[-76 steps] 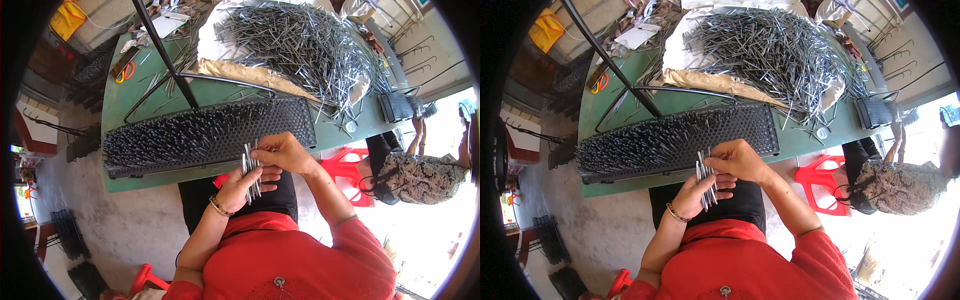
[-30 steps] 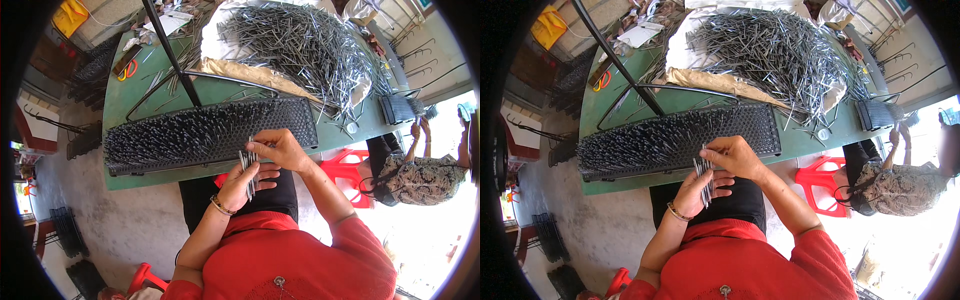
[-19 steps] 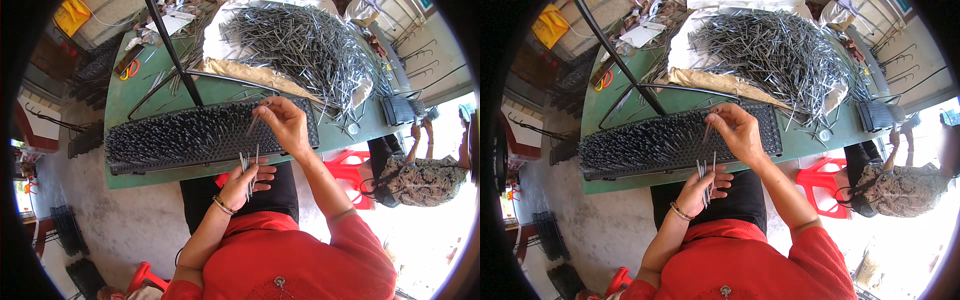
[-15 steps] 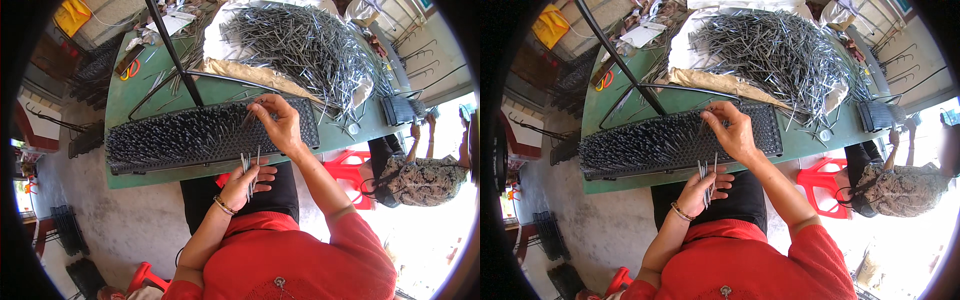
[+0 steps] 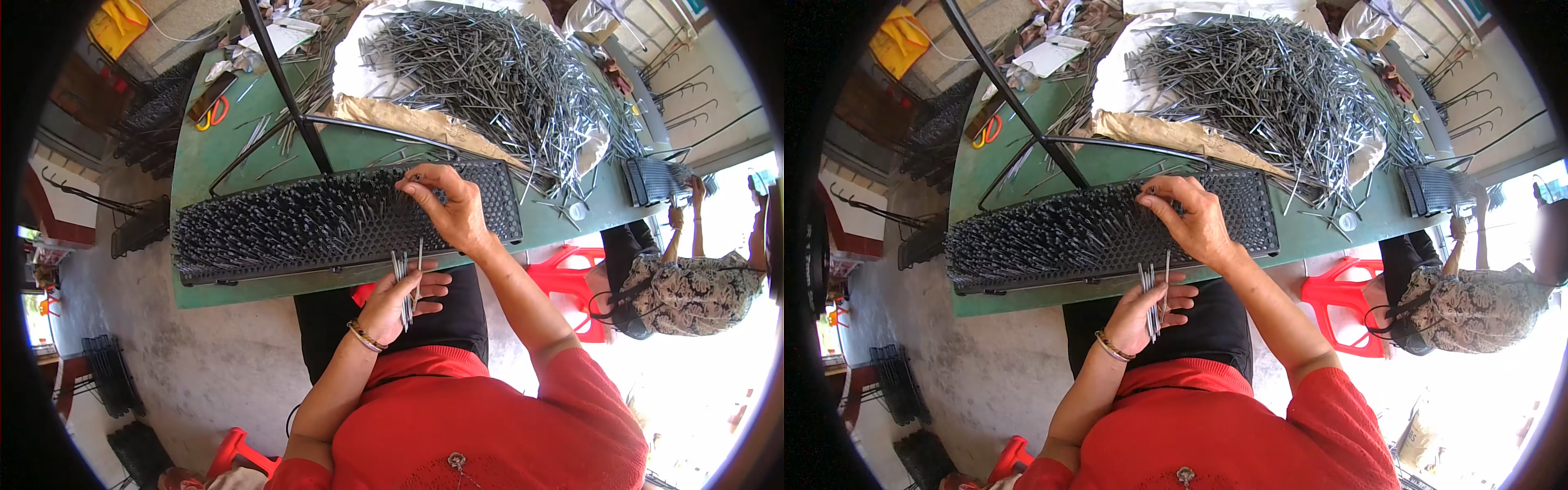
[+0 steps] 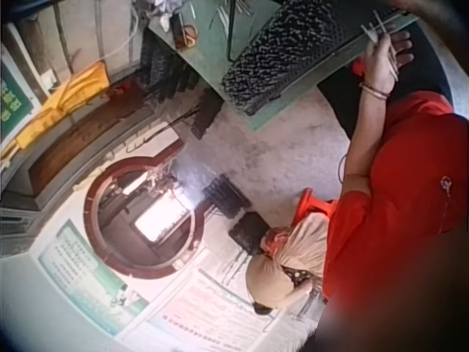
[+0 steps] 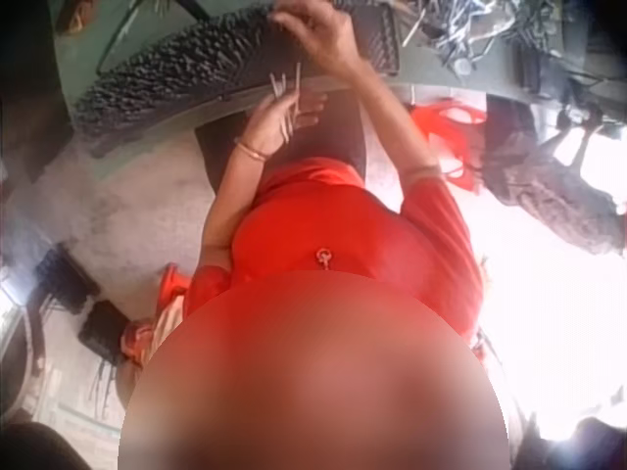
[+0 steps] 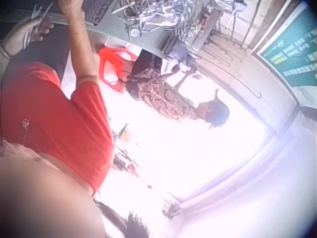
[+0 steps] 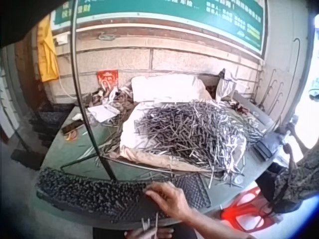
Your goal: The recorder is manually inserting small metal rods into a black grid template on a workshop table.
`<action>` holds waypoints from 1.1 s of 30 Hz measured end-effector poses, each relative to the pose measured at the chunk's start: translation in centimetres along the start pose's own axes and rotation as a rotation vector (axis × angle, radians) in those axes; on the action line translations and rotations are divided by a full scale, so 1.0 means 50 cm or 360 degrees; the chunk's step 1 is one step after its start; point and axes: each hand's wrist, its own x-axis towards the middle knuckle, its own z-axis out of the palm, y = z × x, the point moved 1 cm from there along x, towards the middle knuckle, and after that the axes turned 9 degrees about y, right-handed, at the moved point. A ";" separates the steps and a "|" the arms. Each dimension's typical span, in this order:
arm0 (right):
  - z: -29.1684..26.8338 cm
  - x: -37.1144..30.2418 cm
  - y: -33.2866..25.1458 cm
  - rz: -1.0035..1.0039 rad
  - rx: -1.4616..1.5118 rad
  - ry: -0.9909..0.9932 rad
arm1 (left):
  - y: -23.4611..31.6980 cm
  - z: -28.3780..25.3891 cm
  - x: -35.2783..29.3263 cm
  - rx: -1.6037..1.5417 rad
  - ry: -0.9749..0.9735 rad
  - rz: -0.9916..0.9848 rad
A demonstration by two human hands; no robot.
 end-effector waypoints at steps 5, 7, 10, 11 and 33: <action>-0.003 -0.001 0.014 -0.0003 -0.0074 0.0007 | 0.003 0.002 -0.001 -0.0015 0.0017 -0.0022; -0.004 -0.004 0.011 -0.0063 -0.0146 0.0074 | 0.001 0.001 0.000 -0.0013 0.0019 -0.0020; -0.003 -0.007 -0.002 -0.0160 -0.0295 0.0101 | 0.001 0.002 0.000 -0.0012 0.0023 -0.0021; -0.002 -0.006 -0.006 -0.0159 -0.0295 0.0101 | 0.001 0.002 -0.001 -0.0013 0.0025 -0.0023; -0.054 -0.061 -0.048 0.0736 0.0181 -0.0764 | 0.028 0.033 -0.013 0.0021 -0.0136 0.0291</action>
